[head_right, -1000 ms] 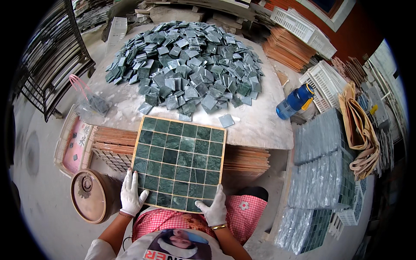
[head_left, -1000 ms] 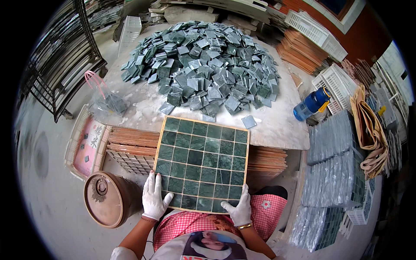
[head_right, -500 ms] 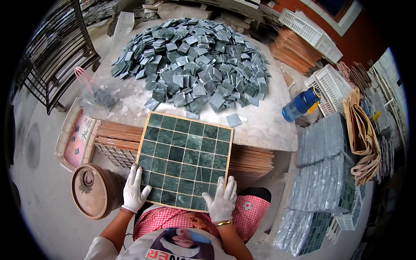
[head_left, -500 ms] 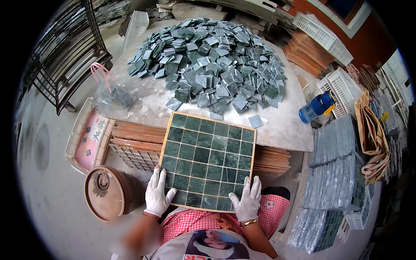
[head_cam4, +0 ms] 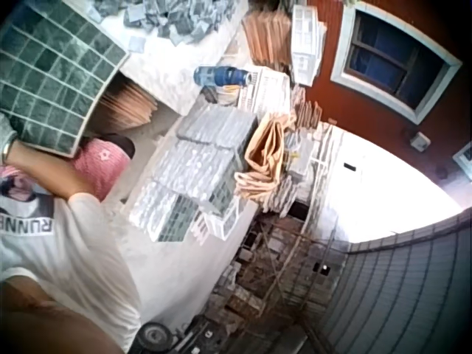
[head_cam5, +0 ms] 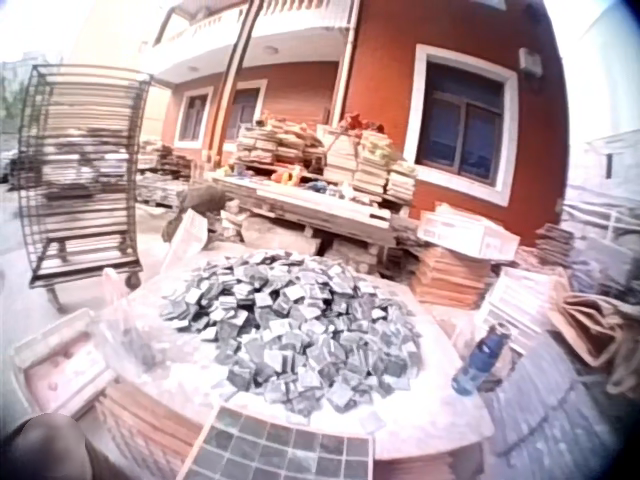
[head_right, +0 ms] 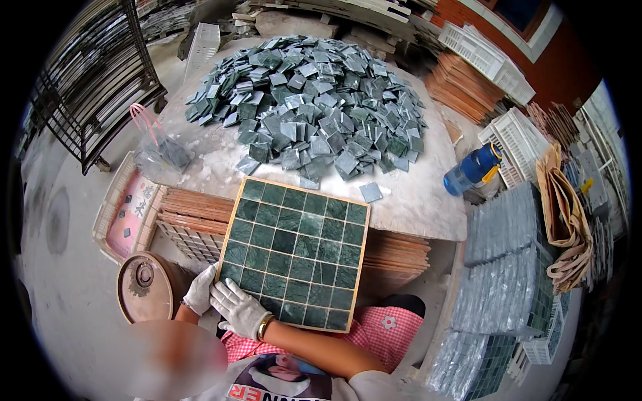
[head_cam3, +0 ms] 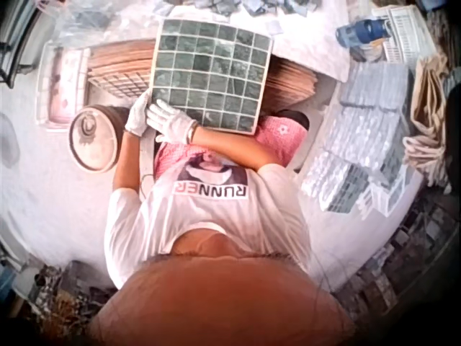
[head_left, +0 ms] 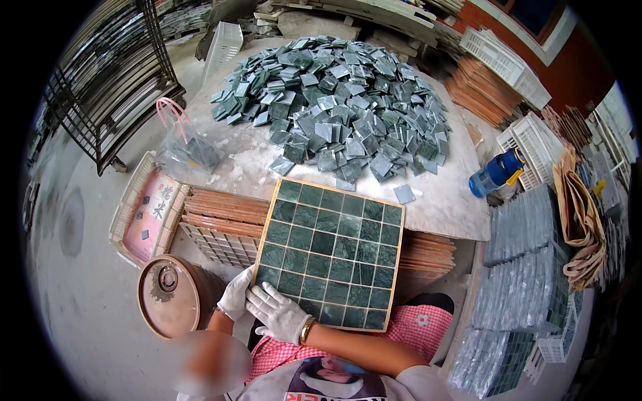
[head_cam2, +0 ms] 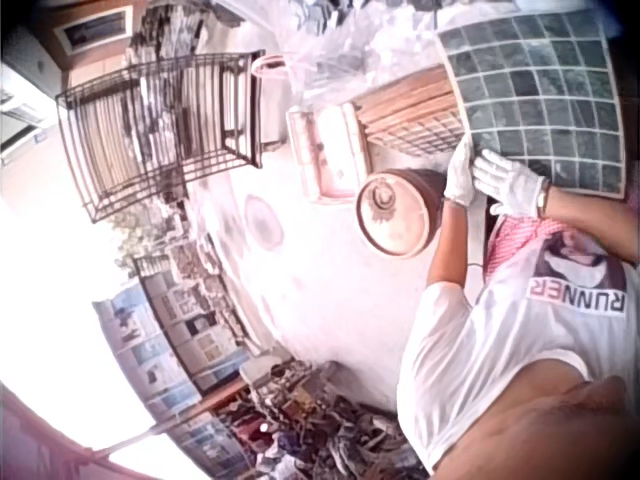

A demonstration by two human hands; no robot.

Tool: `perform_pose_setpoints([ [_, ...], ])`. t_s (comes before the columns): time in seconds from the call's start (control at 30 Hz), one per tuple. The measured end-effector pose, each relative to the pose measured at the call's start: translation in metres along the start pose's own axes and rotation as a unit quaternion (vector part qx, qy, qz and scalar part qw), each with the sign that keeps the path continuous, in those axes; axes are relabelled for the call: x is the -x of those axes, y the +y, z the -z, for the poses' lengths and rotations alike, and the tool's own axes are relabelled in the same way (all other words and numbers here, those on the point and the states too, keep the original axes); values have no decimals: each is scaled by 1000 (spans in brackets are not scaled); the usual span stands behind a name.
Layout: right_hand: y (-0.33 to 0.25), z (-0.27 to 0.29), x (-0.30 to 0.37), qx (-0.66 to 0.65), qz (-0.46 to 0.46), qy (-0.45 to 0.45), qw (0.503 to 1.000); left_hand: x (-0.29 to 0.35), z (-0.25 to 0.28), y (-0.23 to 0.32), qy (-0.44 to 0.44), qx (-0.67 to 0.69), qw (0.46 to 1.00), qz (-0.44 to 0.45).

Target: The person places small square tiles into a yellow grid frame, filling the slots one by one. They then flip the frame to reveal the assembled tile sheet and set it aside before starting a new frame.

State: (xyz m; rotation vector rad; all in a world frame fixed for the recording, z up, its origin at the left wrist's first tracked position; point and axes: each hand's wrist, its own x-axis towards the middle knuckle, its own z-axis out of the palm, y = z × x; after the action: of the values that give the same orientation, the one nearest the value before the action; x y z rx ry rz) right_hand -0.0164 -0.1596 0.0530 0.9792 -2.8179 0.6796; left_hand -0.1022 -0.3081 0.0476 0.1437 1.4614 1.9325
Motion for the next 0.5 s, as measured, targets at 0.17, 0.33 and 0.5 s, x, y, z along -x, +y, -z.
perform_pose_setpoints([
  [0.17, 45, 81, 94, 88, -158, 1, 984, 7, 13, -22, 94, -204, 974, -33],
  [0.33, 89, 97, 232, 78, -510, 158, 842, 21, -43, 3, 233, -655, 684, -222],
  [0.5, 99, 61, 236, -523, -471, 351, 618, 18, -106, -21, -98, -646, 698, -293],
])
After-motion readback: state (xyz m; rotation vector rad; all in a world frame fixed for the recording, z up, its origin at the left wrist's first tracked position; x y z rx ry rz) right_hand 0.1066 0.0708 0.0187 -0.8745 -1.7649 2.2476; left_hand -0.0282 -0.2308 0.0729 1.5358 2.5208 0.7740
